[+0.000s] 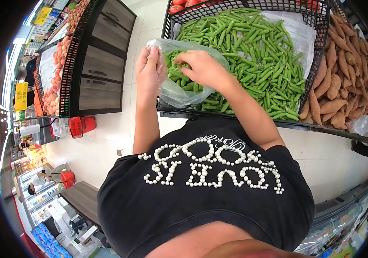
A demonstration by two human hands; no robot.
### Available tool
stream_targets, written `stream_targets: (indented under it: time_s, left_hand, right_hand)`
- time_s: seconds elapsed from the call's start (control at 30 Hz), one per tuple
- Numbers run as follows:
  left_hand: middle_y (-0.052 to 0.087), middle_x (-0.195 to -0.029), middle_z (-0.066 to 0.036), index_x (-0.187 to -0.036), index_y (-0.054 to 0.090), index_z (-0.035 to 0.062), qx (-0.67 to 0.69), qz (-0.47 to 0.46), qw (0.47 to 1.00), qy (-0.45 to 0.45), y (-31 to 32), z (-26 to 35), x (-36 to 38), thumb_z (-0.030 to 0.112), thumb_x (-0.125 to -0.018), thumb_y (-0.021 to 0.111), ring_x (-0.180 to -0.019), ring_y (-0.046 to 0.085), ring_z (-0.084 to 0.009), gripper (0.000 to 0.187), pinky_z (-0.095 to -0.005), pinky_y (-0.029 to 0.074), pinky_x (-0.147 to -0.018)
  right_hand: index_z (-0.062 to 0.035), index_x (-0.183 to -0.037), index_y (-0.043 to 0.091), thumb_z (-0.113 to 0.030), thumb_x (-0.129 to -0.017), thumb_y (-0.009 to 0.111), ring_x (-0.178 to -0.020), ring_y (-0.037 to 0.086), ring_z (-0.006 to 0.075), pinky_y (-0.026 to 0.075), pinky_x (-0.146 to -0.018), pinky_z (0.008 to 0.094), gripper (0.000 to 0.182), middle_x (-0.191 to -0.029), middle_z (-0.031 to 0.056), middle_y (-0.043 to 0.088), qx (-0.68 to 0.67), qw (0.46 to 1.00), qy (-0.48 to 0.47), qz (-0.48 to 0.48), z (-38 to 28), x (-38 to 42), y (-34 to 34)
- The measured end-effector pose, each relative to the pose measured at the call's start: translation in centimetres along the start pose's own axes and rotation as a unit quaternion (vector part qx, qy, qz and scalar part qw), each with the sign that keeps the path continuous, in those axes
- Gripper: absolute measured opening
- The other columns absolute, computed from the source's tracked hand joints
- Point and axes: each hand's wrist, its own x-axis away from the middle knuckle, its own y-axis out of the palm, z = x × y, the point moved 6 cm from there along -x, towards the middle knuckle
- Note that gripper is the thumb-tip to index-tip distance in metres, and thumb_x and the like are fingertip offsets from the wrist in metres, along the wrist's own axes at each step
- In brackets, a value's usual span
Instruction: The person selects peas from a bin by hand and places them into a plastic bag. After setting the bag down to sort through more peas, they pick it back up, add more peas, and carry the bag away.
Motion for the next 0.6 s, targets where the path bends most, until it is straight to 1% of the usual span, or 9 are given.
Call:
stream_targets:
  time_s: [0.1,0.2,0.23,0.33,0.4,0.47,0.5,0.57,0.6]
  left_hand:
    - [0.041,-0.060,0.006,-0.093,0.053,0.0093,0.013,-0.007,1.000,0.008,0.3,-0.2,-0.1,0.022,-0.104,0.047,-0.045,0.033,-0.0022,0.018,-0.0198,0.024,-0.039]
    - [0.042,-0.061,0.005,-0.090,0.054,0.0082,0.022,0.005,1.000,0.010,0.1,-0.5,-0.3,0.021,-0.104,0.049,-0.045,0.033,-0.0032,0.019,-0.0210,0.024,-0.039]
    - [0.042,-0.061,0.006,-0.090,0.054,0.0084,0.018,-0.004,1.000,0.019,0.1,-0.5,-0.4,0.020,-0.103,0.050,-0.045,0.033,-0.0032,0.018,-0.0214,0.024,-0.039]
    - [0.043,-0.064,0.007,-0.091,0.055,0.0084,0.021,0.009,0.999,0.029,-0.5,-0.6,-0.4,0.020,-0.103,0.050,-0.049,0.033,-0.0013,0.018,-0.0190,0.024,-0.041]
    - [0.042,-0.066,0.007,-0.091,0.056,0.0083,0.026,0.013,0.999,0.031,-0.9,-0.8,-0.4,0.020,-0.103,0.051,-0.052,0.034,-0.0011,0.018,-0.0185,0.025,-0.044]
    - [0.041,-0.066,0.007,-0.091,0.056,0.0084,0.021,0.025,0.999,0.035,-1.1,-0.7,-0.3,0.020,-0.103,0.051,-0.053,0.033,-0.0012,0.017,-0.0185,0.025,-0.044]
    - [0.040,-0.061,0.008,-0.091,0.056,0.0080,0.035,0.023,0.998,0.037,-0.9,-0.7,-0.4,0.020,-0.103,0.050,-0.046,0.030,-0.0021,0.018,-0.0203,0.022,-0.039]
    - [0.040,-0.062,0.007,-0.090,0.056,0.0079,0.042,0.018,0.999,0.029,-0.6,-0.9,-0.4,0.020,-0.103,0.050,-0.046,0.030,-0.0021,0.018,-0.0206,0.022,-0.040]
    - [0.040,-0.062,0.007,-0.090,0.056,0.0078,0.044,0.015,0.999,0.024,-0.5,-0.9,-0.3,0.020,-0.103,0.050,-0.046,0.030,-0.0021,0.019,-0.0207,0.022,-0.040]
  right_hand:
    - [-0.0063,-0.108,0.066,-0.009,-0.085,0.063,-0.114,0.056,0.0342,0.045,-0.097,0.0423,0.024,-0.115,0.0140,0.063,-0.025,0.996,-0.080,0.016,-1.1,-0.1,0.3]
    - [-0.0050,-0.109,0.066,-0.008,-0.084,0.062,-0.126,0.048,0.0326,0.041,-0.102,0.0433,0.025,-0.128,0.0152,0.056,0.026,0.993,-0.116,0.006,-1.1,1.1,0.3]
    - [-0.0035,-0.105,0.068,-0.005,-0.084,0.062,-0.117,0.057,0.0310,0.047,-0.096,0.0405,0.022,-0.115,0.0137,0.064,0.036,0.988,-0.139,0.064,-1.7,1.9,-0.7]
    - [-0.0031,-0.102,0.069,-0.003,-0.085,0.061,-0.100,0.066,0.0287,0.052,-0.087,0.0356,0.019,-0.099,0.0108,0.069,-0.147,0.984,-0.018,0.101,-1.6,5.8,-4.9]
    - [-0.0027,-0.099,0.070,0.002,-0.086,0.058,-0.084,0.070,0.0245,0.054,-0.079,0.0314,0.018,-0.084,0.0090,0.071,-0.125,0.951,0.048,0.278,1.4,9.7,-7.2]
    - [-0.0104,-0.117,0.066,-0.020,-0.084,0.070,-0.107,0.065,0.0301,0.051,-0.091,0.0458,0.034,-0.111,0.0166,0.068,-0.017,0.944,0.193,0.267,8.4,13.1,-7.3]
    - [-0.0132,-0.125,0.061,-0.030,-0.082,0.071,-0.113,0.060,0.0335,0.047,-0.093,0.0521,0.047,-0.121,0.0188,0.061,0.104,0.946,0.250,0.176,9.2,14.4,-6.1]
    - [-0.0188,-0.141,0.050,-0.050,-0.077,0.075,-0.125,0.050,0.0403,0.039,-0.098,0.0646,0.075,-0.140,0.0230,0.047,0.334,0.879,0.340,-0.016,10.2,16.4,-4.1]
    - [-0.0218,-0.144,0.044,-0.057,-0.073,0.074,-0.130,0.043,0.0425,0.035,-0.099,0.0673,0.085,-0.145,0.0231,0.039,0.328,0.870,0.362,-0.066,10.8,17.0,-3.1]
